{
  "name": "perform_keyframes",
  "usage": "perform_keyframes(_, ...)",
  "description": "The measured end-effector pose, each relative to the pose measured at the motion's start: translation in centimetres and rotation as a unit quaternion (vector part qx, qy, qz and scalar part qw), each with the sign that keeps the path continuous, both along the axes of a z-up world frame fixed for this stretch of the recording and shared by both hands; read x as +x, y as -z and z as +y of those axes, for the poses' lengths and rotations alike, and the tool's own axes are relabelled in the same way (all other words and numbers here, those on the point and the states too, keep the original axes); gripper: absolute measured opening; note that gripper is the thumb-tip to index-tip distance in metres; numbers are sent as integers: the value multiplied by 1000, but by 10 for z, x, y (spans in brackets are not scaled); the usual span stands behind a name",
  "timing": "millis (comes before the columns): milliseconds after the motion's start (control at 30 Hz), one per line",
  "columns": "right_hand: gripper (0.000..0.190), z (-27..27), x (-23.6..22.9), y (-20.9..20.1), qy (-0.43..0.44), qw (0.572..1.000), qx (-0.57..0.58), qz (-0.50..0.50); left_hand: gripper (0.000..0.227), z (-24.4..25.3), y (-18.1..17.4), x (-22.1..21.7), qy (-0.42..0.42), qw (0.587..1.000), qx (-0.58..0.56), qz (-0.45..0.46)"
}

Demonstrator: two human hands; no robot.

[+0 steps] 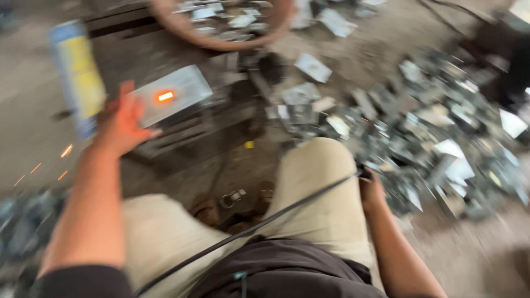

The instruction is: The person sits on the floor and repeatedly welds small metal plates with attached hooks using a handheld welding tool. After each weld, the person places the finished piece into a pile on the floor.

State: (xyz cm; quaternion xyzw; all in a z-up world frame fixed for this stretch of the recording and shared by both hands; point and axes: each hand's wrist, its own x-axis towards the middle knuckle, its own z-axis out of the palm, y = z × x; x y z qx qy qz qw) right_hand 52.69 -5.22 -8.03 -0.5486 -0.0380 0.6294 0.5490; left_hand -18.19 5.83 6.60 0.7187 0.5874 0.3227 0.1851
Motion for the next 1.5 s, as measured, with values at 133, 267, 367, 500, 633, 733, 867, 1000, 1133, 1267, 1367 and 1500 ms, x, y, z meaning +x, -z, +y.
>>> perform_keyframes(133,27,-13,7,-1,43,996,-53,-65,116,-12,16,-34,-19,992,114,60)
perform_keyframes(267,32,-22,19,-13,18,964,-99,-245,60,14,27,-66,62,997,-49,-1)
perform_keyframes(367,22,-40,33,-15,46,967,-58,-244,75,55,-5,-48,118,977,-139,106)
perform_keyframes(500,29,-52,39,-8,71,959,-48,-270,92,75,-106,64,210,863,-174,426)
perform_keyframes(633,23,-62,34,-16,95,964,-36,-246,106,69,-189,237,218,886,-210,352)
perform_keyframes(733,23,-68,30,-31,70,956,-37,-283,97,58,-212,353,278,938,205,29)
perform_keyframes(867,24,-74,26,-51,32,941,-9,-336,73,29,-193,428,265,893,252,-262)
perform_keyframes(1000,20,-81,25,-70,62,947,18,-315,63,15,-131,403,290,915,238,-148)
perform_keyframes(1133,20,-65,11,-92,66,937,46,-340,58,3,-75,306,232,962,126,-62)
perform_keyframes(1267,23,-44,-19,-116,27,903,129,-408,44,-29,-41,174,97,995,33,15)
perform_keyframes(1367,23,-15,-49,-144,-39,855,172,-489,43,-63,-14,76,-56,996,-60,17)
perform_keyframes(1500,22,27,-136,-207,-150,796,281,-515,41,-141,31,-28,-224,975,-7,1)
